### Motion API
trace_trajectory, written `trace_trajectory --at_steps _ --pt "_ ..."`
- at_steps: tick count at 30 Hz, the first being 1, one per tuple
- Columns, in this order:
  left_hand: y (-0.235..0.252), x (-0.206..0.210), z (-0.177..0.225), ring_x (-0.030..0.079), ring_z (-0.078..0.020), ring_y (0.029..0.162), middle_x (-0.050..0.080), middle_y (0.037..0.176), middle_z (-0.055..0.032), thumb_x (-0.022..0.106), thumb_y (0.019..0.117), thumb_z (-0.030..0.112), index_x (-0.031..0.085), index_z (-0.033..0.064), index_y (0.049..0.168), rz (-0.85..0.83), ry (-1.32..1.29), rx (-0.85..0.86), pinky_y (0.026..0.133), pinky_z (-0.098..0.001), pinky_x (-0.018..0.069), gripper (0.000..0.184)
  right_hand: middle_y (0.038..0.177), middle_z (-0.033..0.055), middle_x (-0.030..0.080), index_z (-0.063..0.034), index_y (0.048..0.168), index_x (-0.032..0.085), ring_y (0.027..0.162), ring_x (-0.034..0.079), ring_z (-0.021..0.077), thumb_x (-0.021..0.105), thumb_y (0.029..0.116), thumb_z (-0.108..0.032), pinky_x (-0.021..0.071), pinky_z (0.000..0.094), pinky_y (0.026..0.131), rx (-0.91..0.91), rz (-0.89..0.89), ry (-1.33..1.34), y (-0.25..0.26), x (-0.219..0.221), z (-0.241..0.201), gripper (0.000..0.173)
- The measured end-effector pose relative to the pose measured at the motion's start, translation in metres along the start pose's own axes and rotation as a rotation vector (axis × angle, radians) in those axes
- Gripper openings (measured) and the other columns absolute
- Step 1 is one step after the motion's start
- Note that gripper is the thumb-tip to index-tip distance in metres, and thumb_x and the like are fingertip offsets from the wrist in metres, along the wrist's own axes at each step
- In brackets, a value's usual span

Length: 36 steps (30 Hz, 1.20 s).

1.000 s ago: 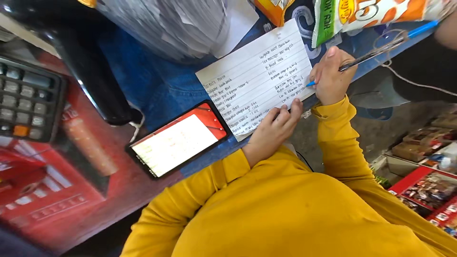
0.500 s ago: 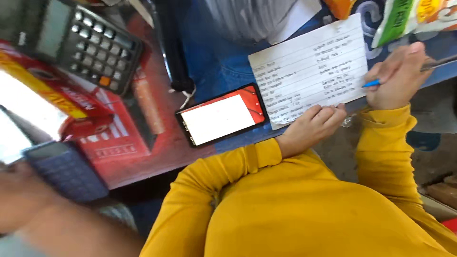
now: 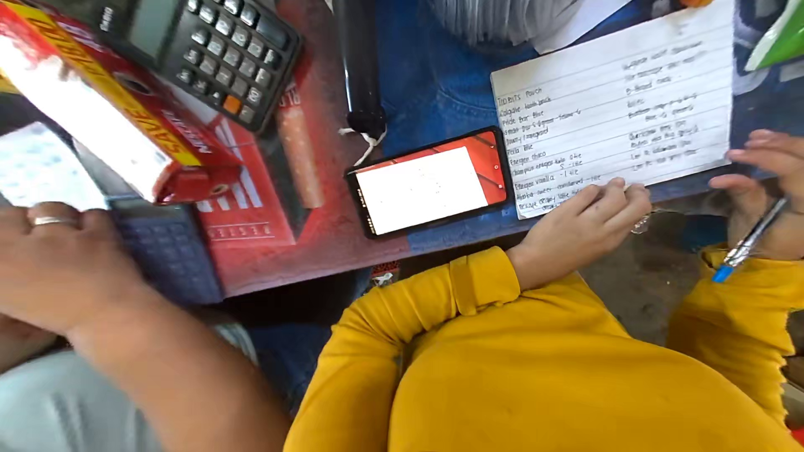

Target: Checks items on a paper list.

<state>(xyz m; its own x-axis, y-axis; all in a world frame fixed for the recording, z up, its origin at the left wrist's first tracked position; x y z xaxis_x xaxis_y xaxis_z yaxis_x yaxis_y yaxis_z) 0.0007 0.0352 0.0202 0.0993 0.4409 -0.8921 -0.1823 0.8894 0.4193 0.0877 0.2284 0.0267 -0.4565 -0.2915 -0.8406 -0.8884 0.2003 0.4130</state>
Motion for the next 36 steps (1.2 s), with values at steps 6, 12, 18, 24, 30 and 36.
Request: trace_trajectory --at_steps 6,12,18,24,30,36 --pt "-0.002 0.000 -0.001 0.064 -0.0212 0.117 0.068 0.130 -0.0078 0.058 0.0912 -0.009 0.067 0.0036 0.130 -0.019 0.008 0.012 0.102 -0.0305 0.0452 0.042 0.116 0.0295 0.070 0.0065 0.111 0.074 0.118 0.065 0.0411 0.065 0.1019 -0.014 0.0496 0.0430 0.106 0.103 0.011 -0.065 -0.005 0.005 0.002 0.024" --pt "0.001 0.002 -0.001 0.063 -0.0193 0.117 0.069 0.129 -0.0037 0.056 0.0911 -0.011 0.069 0.0074 0.126 0.024 0.140 0.017 0.098 -0.0292 0.0444 0.041 0.112 0.0304 0.070 0.0076 0.110 0.074 0.113 0.067 0.0404 0.065 0.1012 -0.012 0.0512 0.0418 0.103 0.096 0.038 -0.076 0.000 0.008 0.002 0.023" --pt "0.001 0.003 0.000 0.061 -0.0186 0.122 0.066 0.134 -0.0022 0.055 0.0916 -0.010 0.067 0.0101 0.128 -0.002 0.231 0.031 0.100 -0.0287 0.0433 0.043 0.112 0.0292 0.070 0.0055 0.110 0.075 0.111 0.068 0.0394 0.065 0.1015 -0.013 0.0521 0.0416 0.100 0.131 0.059 -0.083 0.001 0.009 0.007 0.022" --pt "0.002 0.003 0.000 0.061 -0.0166 0.119 0.065 0.136 -0.0005 0.055 0.0925 -0.009 0.066 0.0112 0.130 -0.042 0.301 0.040 0.098 -0.0270 0.0431 0.044 0.104 0.0309 0.070 0.0109 0.104 0.073 0.104 0.069 0.0389 0.066 0.1003 -0.011 0.0530 0.0399 0.098 0.057 0.043 -0.030 0.006 0.009 0.004 0.024" --pt "0.002 0.002 0.000 0.060 -0.0163 0.114 0.066 0.132 -0.0011 0.055 0.0921 -0.009 0.069 0.0100 0.123 -0.017 0.356 0.058 0.095 -0.0264 0.0424 0.039 0.103 0.0298 0.071 0.0115 0.102 0.073 0.104 0.069 0.0354 0.068 0.0989 -0.011 0.0528 0.0368 0.097 0.047 0.053 0.003 0.006 0.009 0.004 0.023" --pt "0.002 0.000 0.000 0.061 -0.0154 0.112 0.067 0.128 -0.0015 0.054 0.0920 -0.010 0.071 0.0085 0.118 -0.004 0.355 0.053 0.094 -0.0252 0.0432 0.036 0.101 0.0292 0.071 0.0116 0.100 0.073 0.104 0.069 0.0338 0.070 0.0972 -0.009 0.0530 0.0360 0.097 0.048 0.048 0.024 0.006 0.009 0.005 0.021"
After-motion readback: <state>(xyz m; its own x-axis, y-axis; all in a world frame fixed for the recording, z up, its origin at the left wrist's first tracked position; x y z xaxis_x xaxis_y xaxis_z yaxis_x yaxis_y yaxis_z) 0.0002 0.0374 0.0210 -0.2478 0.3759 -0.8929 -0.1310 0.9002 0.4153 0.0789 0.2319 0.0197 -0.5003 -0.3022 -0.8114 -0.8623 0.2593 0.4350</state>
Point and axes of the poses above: each hand's wrist, its own y-axis towards the middle knuckle, its own x-axis out of the palm, z = x × y, the point moved 6 cm from there along y, towards the middle knuckle
